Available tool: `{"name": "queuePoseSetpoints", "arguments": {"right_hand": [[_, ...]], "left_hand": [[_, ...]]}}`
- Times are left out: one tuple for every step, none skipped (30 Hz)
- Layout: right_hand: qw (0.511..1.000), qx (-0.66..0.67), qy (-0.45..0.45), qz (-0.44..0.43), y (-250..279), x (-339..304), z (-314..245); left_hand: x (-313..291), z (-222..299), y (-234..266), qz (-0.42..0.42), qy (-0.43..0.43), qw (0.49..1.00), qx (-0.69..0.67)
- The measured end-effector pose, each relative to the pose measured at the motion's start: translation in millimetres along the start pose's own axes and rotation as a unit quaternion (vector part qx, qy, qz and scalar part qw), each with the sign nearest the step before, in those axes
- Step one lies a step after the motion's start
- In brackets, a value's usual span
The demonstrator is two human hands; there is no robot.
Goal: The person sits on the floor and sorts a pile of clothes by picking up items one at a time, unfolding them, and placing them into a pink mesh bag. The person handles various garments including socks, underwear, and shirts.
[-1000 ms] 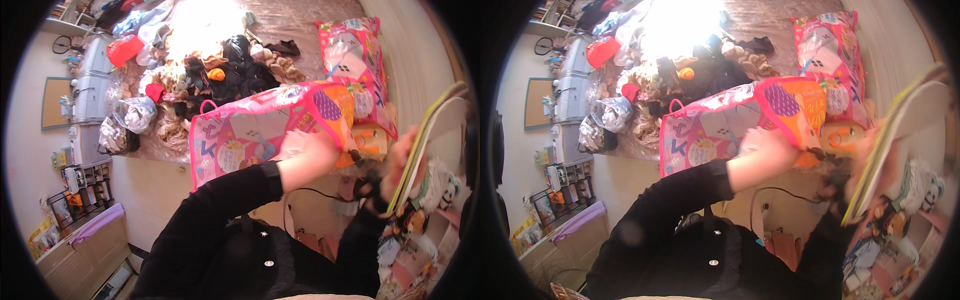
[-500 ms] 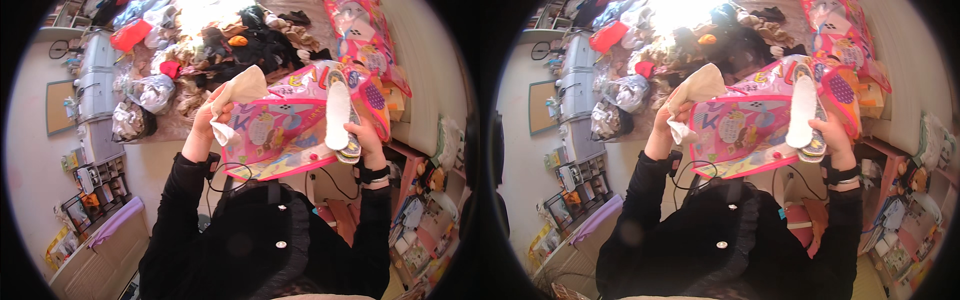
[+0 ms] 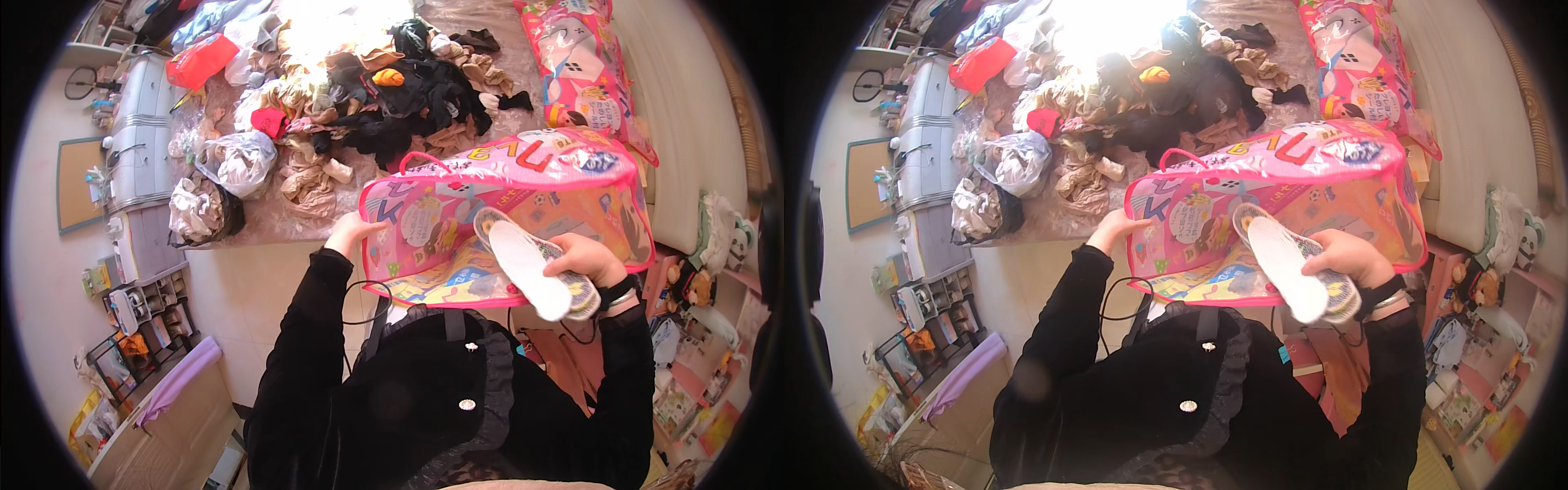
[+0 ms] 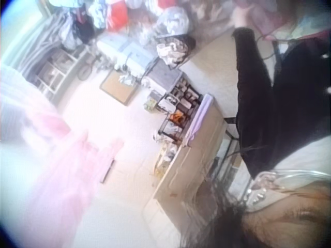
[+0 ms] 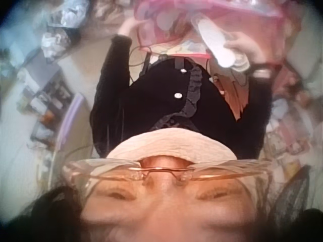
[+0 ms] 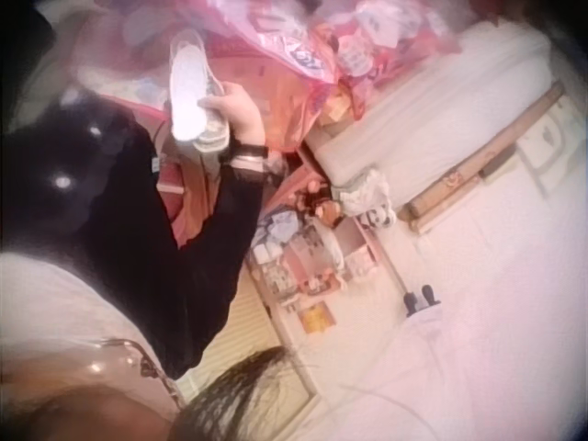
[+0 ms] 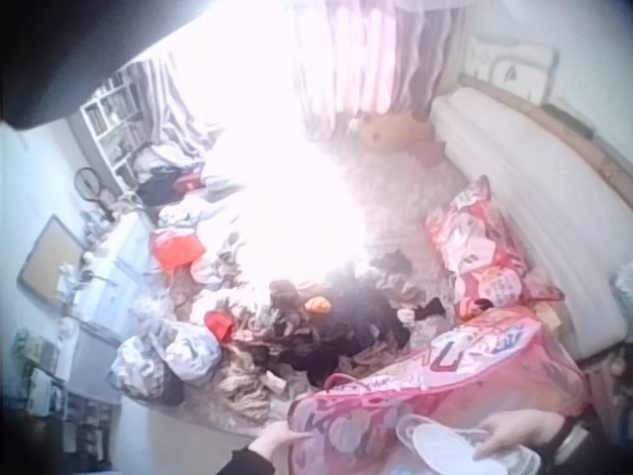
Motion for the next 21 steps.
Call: {"name": "queuePoseSetpoints", "arguments": {"right_hand": [[0.999, 0.043, -0.008, 0.029, 1, 7, 6], [0.994, 0.087, -0.034, 0.062, 5, 13, 13], [0.979, 0.176, -0.025, 0.104, 8, 21, 17], [0.974, 0.172, -0.020, 0.148, 14, 29, 20], [0.969, 0.192, 0.055, 0.147, 15, 34, 15], [0.957, 0.215, 0.087, 0.173, 13, 38, 17], [0.966, 0.026, 0.069, 0.249, 19, 34, 18], [0.936, -0.104, 0.077, 0.328, 13, 31, 20], [0.905, -0.295, 0.158, 0.264, -5, 25, 13], [0.826, -0.462, 0.240, 0.213, -29, 15, 13], [0.776, -0.567, 0.195, 0.196, -51, 8, 31], [0.704, -0.659, 0.189, 0.186, -70, -1, 45], [0.644, -0.704, 0.198, 0.227, -74, 0, 49], [0.624, -0.686, 0.220, 0.303, -78, -7, 51], [0.632, -0.676, 0.213, 0.314, -74, -10, 56], [0.651, -0.671, 0.177, 0.309, -73, -9, 62], [0.663, -0.614, 0.213, 0.372, -71, -22, 60], [0.683, -0.595, 0.234, 0.353, -77, -29, 60], [0.708, -0.571, 0.234, 0.342, -85, -39, 61], [0.731, -0.543, 0.242, 0.333, -96, -52, 61], [0.767, -0.489, 0.252, 0.330, -113, -64, 61]], "left_hand": [[3, 6, -10, -0.006, -0.020, 0.999, -0.032], [5, 10, -16, -0.011, -0.023, 0.999, -0.041], [4, 16, -20, -0.007, -0.024, 0.998, -0.055], [2, 24, -25, -0.026, -0.048, 0.997, -0.048], [-2, 30, -27, -0.035, -0.071, 0.996, -0.047], [-7, 36, -31, -0.058, -0.096, 0.992, -0.057], [-11, 38, -30, -0.049, -0.109, 0.992, -0.046], [-14, 37, -27, -0.020, -0.108, 0.992, -0.061], [-16, 36, -26, -0.010, -0.106, 0.991, -0.083], [-18, 34, -25, 0.001, -0.099, 0.989, -0.106], [-18, 34, -25, 0.003, -0.096, 0.990, -0.105], [-18, 34, -22, 0.018, -0.087, 0.991, -0.104], [-19, 40, -22, 0.006, -0.106, 0.990, -0.091], [-20, 47, -19, -0.004, -0.105, 0.991, -0.080], [-25, 62, -11, 0.004, -0.148, 0.988, -0.048], [-30, 76, -5, -0.010, -0.154, 0.988, -0.014], [-38, 95, 7, 0.005, -0.175, 0.984, 0.009], [-47, 115, 19, 0.007, -0.186, 0.980, 0.064], [-61, 138, 34, 0.032, -0.228, 0.969, 0.095], [-77, 164, 48, 0.030, -0.304, 0.948, 0.089], [-92, 188, 57, 0.032, -0.358, 0.926, 0.118]]}}
Point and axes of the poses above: each hand's wrist, its own x-axis towards the middle knuckle, its own y-axis out of the back of the hand, z = x × y, the point moved 6 cm from there along x, towards the middle knuckle, and after that the axes turned 7 degrees about -x, right-handed, at the moved point
